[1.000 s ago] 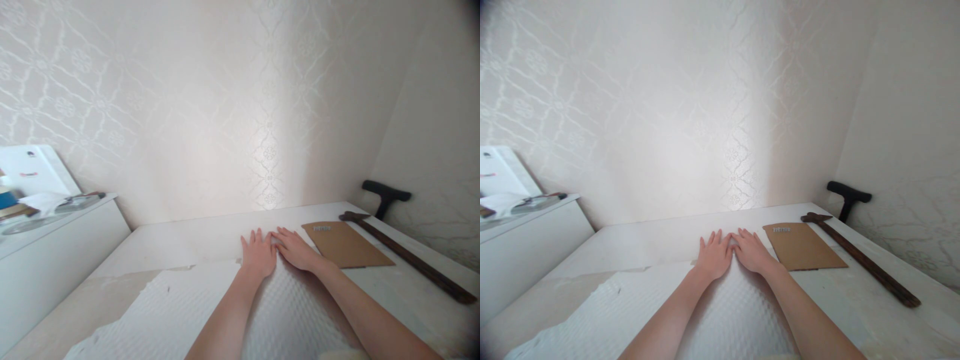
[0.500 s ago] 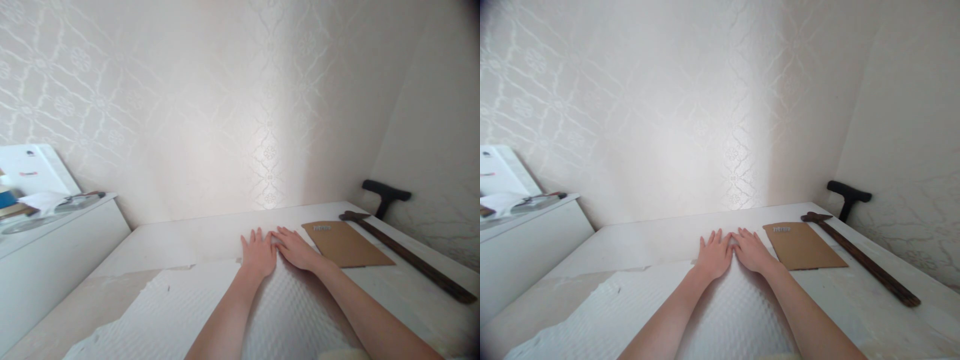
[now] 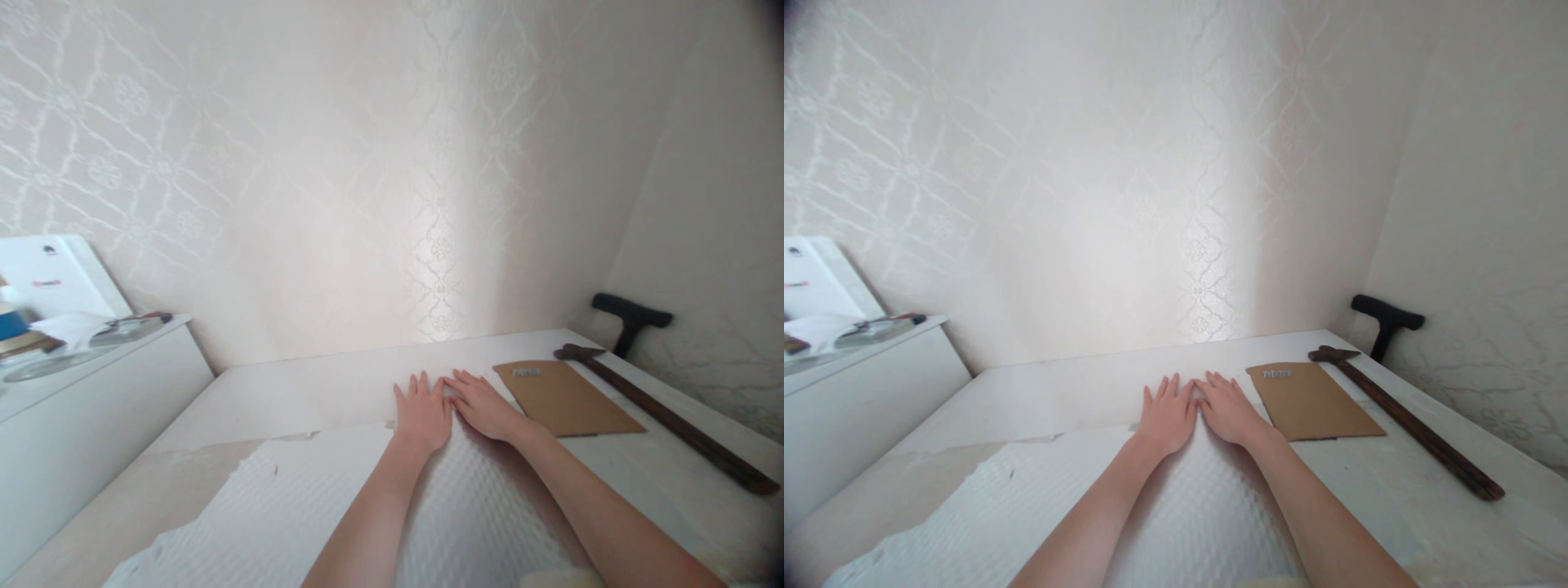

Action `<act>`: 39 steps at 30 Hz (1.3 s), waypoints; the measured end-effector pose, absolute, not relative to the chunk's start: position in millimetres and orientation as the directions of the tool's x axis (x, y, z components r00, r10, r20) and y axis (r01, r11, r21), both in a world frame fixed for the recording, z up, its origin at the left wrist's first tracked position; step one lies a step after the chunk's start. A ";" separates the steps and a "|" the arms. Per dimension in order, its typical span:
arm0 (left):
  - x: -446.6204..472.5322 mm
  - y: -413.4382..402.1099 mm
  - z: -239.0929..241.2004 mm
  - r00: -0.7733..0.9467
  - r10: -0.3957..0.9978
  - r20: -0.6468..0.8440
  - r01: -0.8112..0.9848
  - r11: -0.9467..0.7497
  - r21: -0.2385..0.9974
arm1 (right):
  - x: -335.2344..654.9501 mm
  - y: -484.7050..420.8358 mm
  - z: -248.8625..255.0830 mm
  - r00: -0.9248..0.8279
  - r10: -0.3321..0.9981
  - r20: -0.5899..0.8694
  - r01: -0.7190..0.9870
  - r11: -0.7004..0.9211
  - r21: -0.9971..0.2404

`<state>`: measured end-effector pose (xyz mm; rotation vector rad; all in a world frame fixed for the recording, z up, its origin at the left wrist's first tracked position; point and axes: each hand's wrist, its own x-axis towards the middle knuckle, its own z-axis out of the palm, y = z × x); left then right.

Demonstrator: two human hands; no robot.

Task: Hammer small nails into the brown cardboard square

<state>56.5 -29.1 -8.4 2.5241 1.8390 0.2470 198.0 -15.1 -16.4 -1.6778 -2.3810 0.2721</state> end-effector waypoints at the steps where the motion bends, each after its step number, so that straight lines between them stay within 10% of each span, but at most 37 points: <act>1: 56.4 -29.3 -8.4 0.298 0.947 0.119 0.945 -0.310 0.101 | 198.0 -15.0 -16.7 -0.326 0.943 0.070 0.903 0.333 -0.272; 39: 56.3 -29.7 -7.5 0.302 0.947 0.105 0.945 -0.312 0.098 | 198.7 -13.9 -17.5 -0.328 0.942 0.077 0.899 0.336 -0.281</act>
